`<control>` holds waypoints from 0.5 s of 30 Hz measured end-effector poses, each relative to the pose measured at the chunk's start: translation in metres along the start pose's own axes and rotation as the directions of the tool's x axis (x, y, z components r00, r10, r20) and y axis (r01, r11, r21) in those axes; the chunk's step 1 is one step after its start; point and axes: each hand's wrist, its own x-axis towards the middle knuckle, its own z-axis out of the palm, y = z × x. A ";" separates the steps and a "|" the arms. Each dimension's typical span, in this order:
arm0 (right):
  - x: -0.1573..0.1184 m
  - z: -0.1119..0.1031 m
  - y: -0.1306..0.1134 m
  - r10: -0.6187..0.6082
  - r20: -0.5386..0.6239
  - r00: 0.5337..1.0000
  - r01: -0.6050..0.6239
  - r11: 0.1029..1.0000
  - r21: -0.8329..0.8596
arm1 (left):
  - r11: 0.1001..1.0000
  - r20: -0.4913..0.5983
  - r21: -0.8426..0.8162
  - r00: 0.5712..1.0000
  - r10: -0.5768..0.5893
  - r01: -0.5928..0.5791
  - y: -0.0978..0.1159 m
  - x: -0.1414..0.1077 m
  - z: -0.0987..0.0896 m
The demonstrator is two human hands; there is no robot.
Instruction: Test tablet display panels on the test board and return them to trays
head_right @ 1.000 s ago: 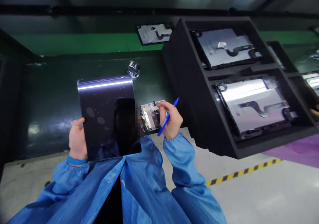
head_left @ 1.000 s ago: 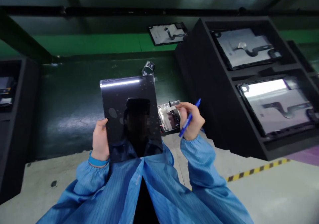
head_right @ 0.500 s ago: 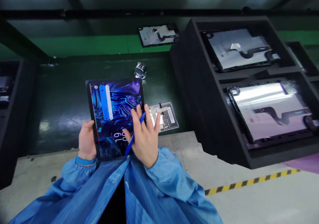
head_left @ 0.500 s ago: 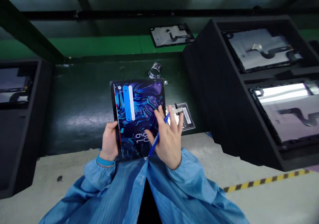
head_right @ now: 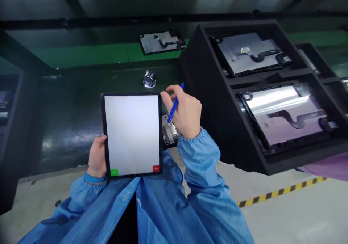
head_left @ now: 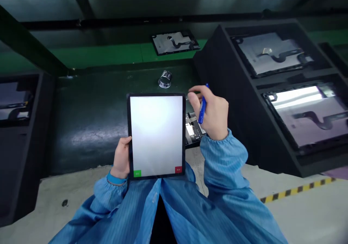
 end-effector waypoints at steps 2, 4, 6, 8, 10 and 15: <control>0.005 0.001 0.001 -0.087 0.056 0.995 0.094 0.986 -0.136 | 1.000 0.008 0.021 1.000 -0.009 0.009 -0.002 0.000 -0.001; 0.001 -0.002 -0.006 -0.190 0.039 0.981 0.194 0.962 -0.192 | 1.000 0.023 0.026 1.000 -0.004 0.004 -0.003 0.001 -0.001; -0.009 -0.011 -0.016 -0.326 0.027 0.945 0.326 0.935 -0.140 | 1.000 0.038 0.015 0.999 -0.008 0.007 -0.004 0.002 -0.001; -0.021 -0.027 -0.027 -0.475 0.033 0.880 0.473 0.880 0.043 | 1.000 0.034 0.003 0.999 -0.029 0.029 -0.005 0.001 -0.001; -0.032 -0.044 -0.035 -0.574 0.022 0.819 0.549 0.793 0.262 | 0.999 0.006 0.001 0.999 -0.048 0.048 -0.004 -0.001 0.000; -0.046 -0.068 -0.044 -0.581 -0.060 0.811 0.526 0.682 0.509 | 0.998 0.019 -0.037 0.999 -0.048 0.048 -0.003 -0.010 0.000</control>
